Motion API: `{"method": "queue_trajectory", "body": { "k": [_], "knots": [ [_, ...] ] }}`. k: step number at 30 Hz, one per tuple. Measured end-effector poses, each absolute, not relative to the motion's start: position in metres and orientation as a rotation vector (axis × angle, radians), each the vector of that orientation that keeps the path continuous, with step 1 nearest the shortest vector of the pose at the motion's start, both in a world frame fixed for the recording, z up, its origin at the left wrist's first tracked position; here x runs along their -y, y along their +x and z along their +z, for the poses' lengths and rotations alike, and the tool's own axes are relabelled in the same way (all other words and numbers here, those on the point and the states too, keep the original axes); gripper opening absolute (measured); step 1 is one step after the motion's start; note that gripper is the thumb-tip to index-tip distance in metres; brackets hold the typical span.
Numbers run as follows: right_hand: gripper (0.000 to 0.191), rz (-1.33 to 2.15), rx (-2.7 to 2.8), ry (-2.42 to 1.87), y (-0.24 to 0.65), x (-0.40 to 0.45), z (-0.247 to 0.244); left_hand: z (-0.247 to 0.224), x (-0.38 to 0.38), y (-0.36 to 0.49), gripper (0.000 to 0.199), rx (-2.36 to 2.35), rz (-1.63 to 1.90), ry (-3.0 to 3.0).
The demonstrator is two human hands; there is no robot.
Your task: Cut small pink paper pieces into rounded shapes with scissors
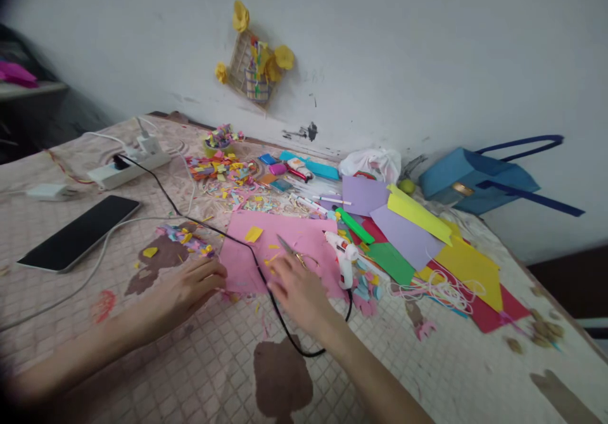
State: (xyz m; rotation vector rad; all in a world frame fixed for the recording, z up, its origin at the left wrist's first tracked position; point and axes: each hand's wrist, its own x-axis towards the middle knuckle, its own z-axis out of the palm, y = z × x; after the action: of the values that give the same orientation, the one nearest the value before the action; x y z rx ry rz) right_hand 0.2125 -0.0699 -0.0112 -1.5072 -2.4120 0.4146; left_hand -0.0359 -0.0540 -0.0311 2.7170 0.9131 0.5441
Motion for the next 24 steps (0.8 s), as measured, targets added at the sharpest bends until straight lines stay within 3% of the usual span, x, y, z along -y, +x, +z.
{"method": "queue_trajectory", "body": {
  "k": [4,10,24],
  "knots": [
    [0.023,0.618,2.683,-1.393,0.217,0.099,-0.018,-0.029,0.057,-0.038,0.019,-0.937,0.494,2.617],
    [0.008,0.560,2.705,-1.352,0.208,0.101,-0.024,-0.038,0.060,-0.041,0.021,-0.928,0.691,2.621],
    [0.011,0.288,2.325,-1.691,0.188,0.054,-0.040,-0.040,0.078,-0.044,0.020,-0.885,0.725,2.628]
  ]
}}
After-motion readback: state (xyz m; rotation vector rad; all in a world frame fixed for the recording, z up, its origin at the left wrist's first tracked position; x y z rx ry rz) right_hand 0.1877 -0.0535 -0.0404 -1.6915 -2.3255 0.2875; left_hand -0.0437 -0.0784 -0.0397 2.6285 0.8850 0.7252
